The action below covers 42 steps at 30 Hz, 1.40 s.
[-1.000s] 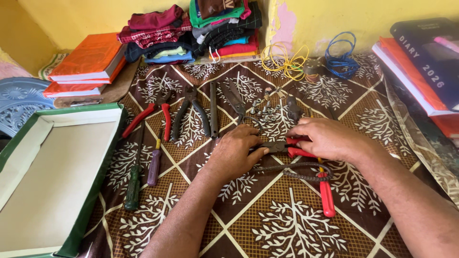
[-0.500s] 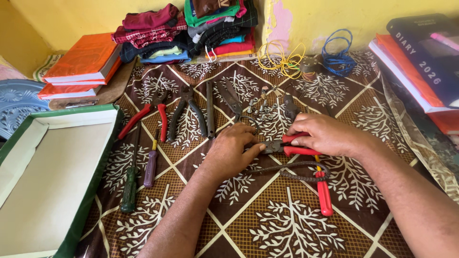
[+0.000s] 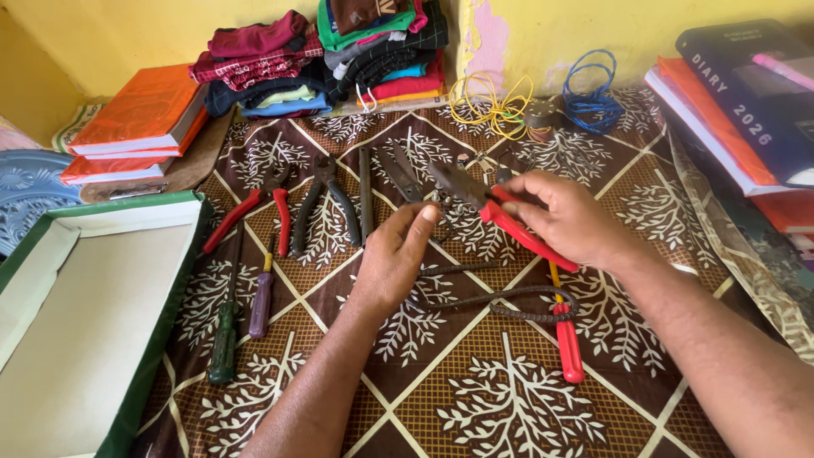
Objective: The person arranges various hand tools on a patterned tablecloth. They pick up and place down pliers, screwdrivers, and a wire brush, positioning them in a neat row. The person handles each tool individually, adjusting their placement before moving to the next item.
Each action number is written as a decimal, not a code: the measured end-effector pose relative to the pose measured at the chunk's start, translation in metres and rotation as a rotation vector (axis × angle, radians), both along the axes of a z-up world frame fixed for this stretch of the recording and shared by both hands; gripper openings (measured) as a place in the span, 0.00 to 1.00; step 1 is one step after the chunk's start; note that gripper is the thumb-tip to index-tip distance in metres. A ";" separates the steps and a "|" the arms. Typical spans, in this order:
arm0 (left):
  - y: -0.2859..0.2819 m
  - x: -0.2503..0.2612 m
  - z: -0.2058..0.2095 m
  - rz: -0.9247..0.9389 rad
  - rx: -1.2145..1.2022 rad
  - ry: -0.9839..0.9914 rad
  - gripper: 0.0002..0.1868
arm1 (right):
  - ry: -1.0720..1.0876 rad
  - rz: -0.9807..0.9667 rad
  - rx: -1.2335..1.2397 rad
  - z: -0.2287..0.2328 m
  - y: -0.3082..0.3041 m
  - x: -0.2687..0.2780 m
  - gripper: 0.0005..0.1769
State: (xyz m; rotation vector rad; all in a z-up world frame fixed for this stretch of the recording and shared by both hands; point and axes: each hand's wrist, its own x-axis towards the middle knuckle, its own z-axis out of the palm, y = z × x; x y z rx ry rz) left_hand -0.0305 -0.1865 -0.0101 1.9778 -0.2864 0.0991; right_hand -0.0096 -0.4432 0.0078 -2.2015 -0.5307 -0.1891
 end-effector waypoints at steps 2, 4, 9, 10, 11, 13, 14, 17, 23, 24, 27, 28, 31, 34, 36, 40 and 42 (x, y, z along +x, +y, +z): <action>-0.003 -0.001 -0.003 -0.071 0.012 0.040 0.33 | 0.079 -0.126 0.048 -0.002 0.013 -0.004 0.13; -0.008 -0.003 -0.006 -0.133 0.015 0.071 0.33 | 0.048 -0.177 0.079 -0.004 0.026 -0.010 0.13; -0.018 -0.009 -0.008 -0.196 0.073 0.229 0.30 | -0.165 -0.107 0.097 -0.012 0.052 -0.024 0.11; -0.019 -0.009 -0.009 -0.219 0.000 0.202 0.28 | -0.178 -0.119 0.097 -0.013 0.055 -0.026 0.12; -0.020 -0.010 -0.009 -0.242 -0.073 0.175 0.27 | -0.190 -0.131 0.096 -0.015 0.056 -0.028 0.13; -0.021 -0.010 -0.010 -0.258 -0.150 0.158 0.24 | -0.175 -0.123 0.116 -0.016 0.057 -0.028 0.14; -0.021 -0.010 -0.011 -0.252 -0.154 0.168 0.23 | -0.148 -0.104 0.137 -0.016 0.055 -0.027 0.14; -0.020 -0.009 -0.013 -0.260 -0.213 0.187 0.22 | -0.008 -0.063 0.252 -0.021 0.054 -0.024 0.15; -0.012 -0.002 -0.019 -0.316 -0.354 0.133 0.19 | 0.357 -0.011 0.547 -0.032 0.055 -0.021 0.18; -0.012 -0.001 -0.020 -0.343 -0.400 0.134 0.18 | 0.441 0.001 0.610 -0.033 0.055 -0.021 0.18; -0.013 0.001 -0.023 -0.357 -0.460 0.190 0.19 | 0.432 -0.026 0.615 -0.034 0.056 -0.023 0.18; -0.012 0.001 -0.024 -0.357 -0.460 0.184 0.19 | 0.432 -0.020 0.636 -0.035 0.057 -0.023 0.18; -0.012 0.001 -0.025 -0.366 -0.484 0.183 0.20 | 0.420 0.008 0.694 -0.035 0.059 -0.024 0.18; -0.012 0.000 -0.023 -0.383 -0.556 0.219 0.20 | 0.396 0.029 0.715 -0.035 0.061 -0.024 0.18; -0.012 -0.002 -0.021 -0.380 -0.597 0.260 0.21 | 0.400 -0.007 0.702 -0.034 0.061 -0.025 0.18; -0.012 -0.004 -0.017 -0.398 -0.620 0.282 0.21 | 0.396 -0.005 0.709 -0.035 0.062 -0.025 0.18; -0.012 -0.004 -0.016 -0.381 -0.624 0.305 0.21 | 0.383 0.017 0.719 -0.035 0.063 -0.026 0.19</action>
